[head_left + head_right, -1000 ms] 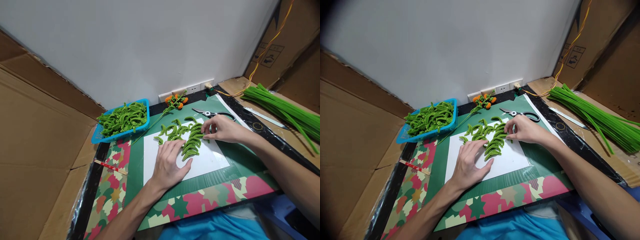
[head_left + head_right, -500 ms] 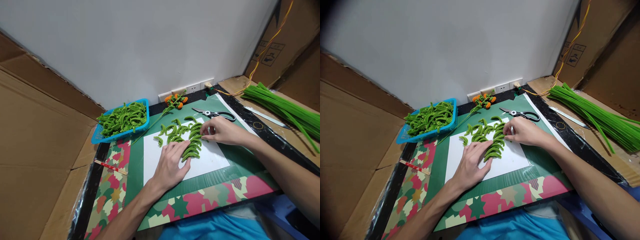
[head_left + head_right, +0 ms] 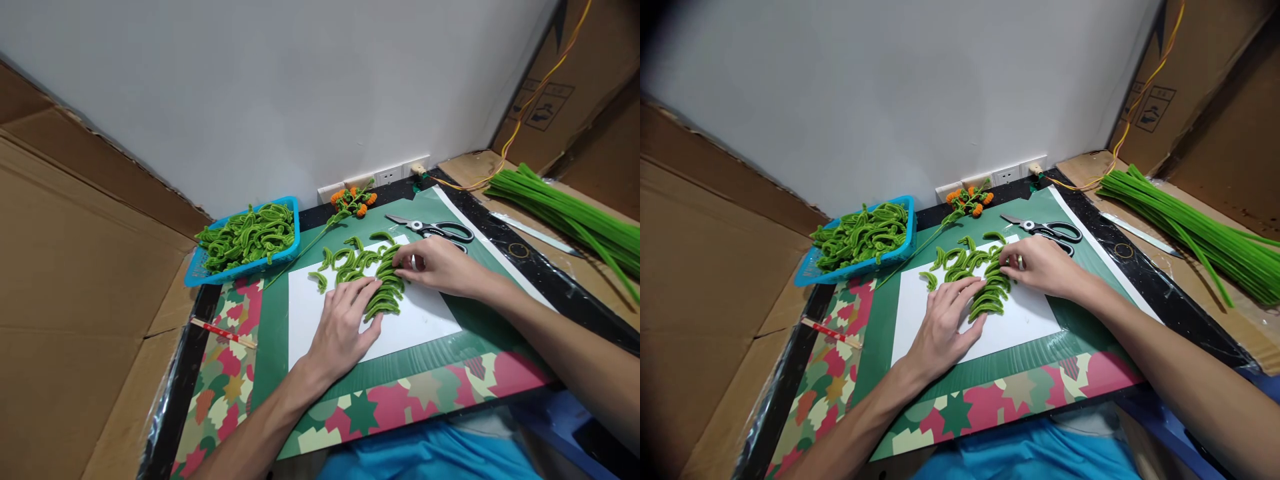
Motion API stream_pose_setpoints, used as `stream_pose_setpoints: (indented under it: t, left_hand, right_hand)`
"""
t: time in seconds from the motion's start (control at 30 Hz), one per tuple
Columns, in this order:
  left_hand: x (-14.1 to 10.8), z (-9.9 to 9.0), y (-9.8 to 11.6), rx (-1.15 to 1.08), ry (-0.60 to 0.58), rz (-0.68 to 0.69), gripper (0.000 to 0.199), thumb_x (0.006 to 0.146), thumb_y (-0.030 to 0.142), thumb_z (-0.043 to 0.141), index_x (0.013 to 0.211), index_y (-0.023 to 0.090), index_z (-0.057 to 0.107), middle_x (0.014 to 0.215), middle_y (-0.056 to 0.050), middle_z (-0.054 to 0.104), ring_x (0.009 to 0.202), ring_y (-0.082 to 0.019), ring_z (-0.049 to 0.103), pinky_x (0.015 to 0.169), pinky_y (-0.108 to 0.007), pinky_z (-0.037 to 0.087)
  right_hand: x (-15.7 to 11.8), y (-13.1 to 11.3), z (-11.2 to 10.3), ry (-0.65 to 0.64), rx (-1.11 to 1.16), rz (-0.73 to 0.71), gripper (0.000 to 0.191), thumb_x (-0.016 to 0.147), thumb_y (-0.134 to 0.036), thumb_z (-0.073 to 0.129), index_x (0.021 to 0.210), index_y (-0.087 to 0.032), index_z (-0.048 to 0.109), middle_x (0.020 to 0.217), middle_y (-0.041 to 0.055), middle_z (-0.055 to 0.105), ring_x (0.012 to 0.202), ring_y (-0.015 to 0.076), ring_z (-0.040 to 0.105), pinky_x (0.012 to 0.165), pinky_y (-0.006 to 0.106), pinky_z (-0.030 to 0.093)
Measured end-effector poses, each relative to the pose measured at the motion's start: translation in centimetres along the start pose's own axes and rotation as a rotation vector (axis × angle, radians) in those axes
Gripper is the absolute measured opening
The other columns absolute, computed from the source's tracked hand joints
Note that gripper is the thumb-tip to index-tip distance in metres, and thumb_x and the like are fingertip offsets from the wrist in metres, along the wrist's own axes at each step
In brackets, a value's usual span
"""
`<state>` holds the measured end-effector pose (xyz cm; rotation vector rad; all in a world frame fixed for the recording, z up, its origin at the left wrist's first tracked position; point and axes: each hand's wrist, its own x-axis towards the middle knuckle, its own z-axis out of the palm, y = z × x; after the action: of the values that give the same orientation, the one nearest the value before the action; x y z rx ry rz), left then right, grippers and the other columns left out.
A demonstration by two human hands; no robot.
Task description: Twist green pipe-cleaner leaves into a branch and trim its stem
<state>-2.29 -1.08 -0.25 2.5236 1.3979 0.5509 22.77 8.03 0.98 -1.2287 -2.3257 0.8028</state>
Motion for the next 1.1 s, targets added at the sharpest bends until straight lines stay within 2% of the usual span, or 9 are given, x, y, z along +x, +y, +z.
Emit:
stream_pose_setpoints:
  t: [0.1, 0.23, 0.37, 0.57, 0.7, 0.77, 0.9, 1.0, 1.1]
  left_hand:
    - [-0.1, 0.0, -0.1, 0.008, 0.019, 0.012, 0.055, 0.100, 0.022, 0.067, 0.152, 0.024, 0.052, 0.148, -0.013, 0.064, 0.132, -0.032, 0.058, 0.107, -0.048, 0.043]
    - [-0.2, -0.1, -0.2, 0.001, 0.049, 0.041, 0.057, 0.100, 0.023, 0.071, 0.153, 0.024, 0.049, 0.146, -0.013, 0.064, 0.130, -0.031, 0.059, 0.105, -0.047, 0.043]
    - [-0.2, -0.2, 0.0, -0.014, 0.077, 0.147, 0.050, 0.100, 0.021, 0.072, 0.147, 0.024, 0.055, 0.140, -0.012, 0.068, 0.123, -0.030, 0.062, 0.100, -0.044, 0.045]
    - [-0.5, -0.4, 0.6, -0.112, 0.101, 0.393, 0.035, 0.096, 0.009, 0.068, 0.130, 0.019, 0.064, 0.118, -0.010, 0.077, 0.104, -0.025, 0.067, 0.088, -0.039, 0.050]
    - [-0.5, -0.5, 0.7, -0.129, 0.099, 0.456, 0.033, 0.094, 0.006, 0.064, 0.125, 0.018, 0.065, 0.107, -0.009, 0.079, 0.096, -0.025, 0.068, 0.081, -0.040, 0.049]
    - [-0.4, -0.6, 0.6, -0.132, 0.153, 0.423, 0.031, 0.095, 0.006, 0.062, 0.123, 0.019, 0.066, 0.104, -0.008, 0.079, 0.093, -0.024, 0.068, 0.079, -0.040, 0.049]
    - [-0.4, -0.6, 0.3, -0.159, 0.294, 0.305, 0.030, 0.095, 0.005, 0.061, 0.118, 0.021, 0.067, 0.098, -0.006, 0.079, 0.088, -0.022, 0.067, 0.077, -0.039, 0.048]
    - [-0.4, -0.7, 0.1, -0.154, 0.376, 0.154, 0.026, 0.097, 0.007, 0.059, 0.118, 0.021, 0.067, 0.094, -0.004, 0.078, 0.088, -0.022, 0.067, 0.080, -0.040, 0.046]
    - [-0.2, -1.0, -0.5, -0.162, 0.430, -0.029, 0.020, 0.101, 0.012, 0.057, 0.115, 0.022, 0.068, 0.092, -0.003, 0.077, 0.090, -0.023, 0.067, 0.085, -0.042, 0.047]
  right_hand:
    - [-0.2, -0.1, -0.3, 0.083, 0.031, -0.008, 0.017, 0.099, -0.031, 0.065, 0.097, -0.022, 0.080, 0.079, 0.0013, 0.076, 0.065, 0.0152, 0.063, 0.066, 0.028, 0.039]
    - [-0.5, -0.2, -0.4, 0.292, 0.045, 0.015, 0.029, 0.102, -0.039, 0.058, 0.095, -0.020, 0.078, 0.075, 0.0035, 0.075, 0.062, 0.0170, 0.062, 0.065, 0.030, 0.040]
    - [-0.7, 0.2, -0.6, 0.453, -0.074, 0.073, 0.035, 0.104, -0.043, 0.053, 0.097, -0.020, 0.078, 0.072, 0.0050, 0.074, 0.060, 0.0182, 0.060, 0.063, 0.031, 0.038]
    - [-0.5, 0.7, -0.2, 0.428, -0.248, 0.104, 0.035, 0.104, -0.042, 0.052, 0.093, -0.020, 0.077, 0.070, 0.0054, 0.072, 0.059, 0.0191, 0.059, 0.061, 0.031, 0.032]
    - [-0.4, 0.5, -0.2, 0.346, -0.347, 0.110, 0.034, 0.104, -0.039, 0.052, 0.087, -0.021, 0.075, 0.069, 0.0065, 0.072, 0.061, 0.0205, 0.061, 0.061, 0.032, 0.028]
    - [-0.5, 0.6, -0.8, 0.374, -0.379, 0.129, 0.035, 0.104, -0.040, 0.051, 0.085, -0.022, 0.075, 0.070, 0.0074, 0.073, 0.062, 0.0217, 0.062, 0.061, 0.033, 0.028]
    - [-0.9, 1.9, -2.7, 0.543, -0.350, 0.233, 0.040, 0.105, -0.045, 0.049, 0.085, -0.021, 0.075, 0.074, 0.0094, 0.074, 0.064, 0.0231, 0.063, 0.063, 0.034, 0.033]
    - [-1.1, 3.8, -3.9, 0.645, -0.430, 0.392, 0.037, 0.103, -0.044, 0.051, 0.090, -0.020, 0.076, 0.082, 0.0135, 0.076, 0.074, 0.0281, 0.067, 0.065, 0.035, 0.032]
    - [-1.2, 5.8, -4.8, 0.651, -0.476, 0.534, 0.035, 0.103, -0.044, 0.054, 0.095, -0.019, 0.077, 0.087, 0.0173, 0.076, 0.077, 0.0310, 0.067, 0.066, 0.036, 0.031]
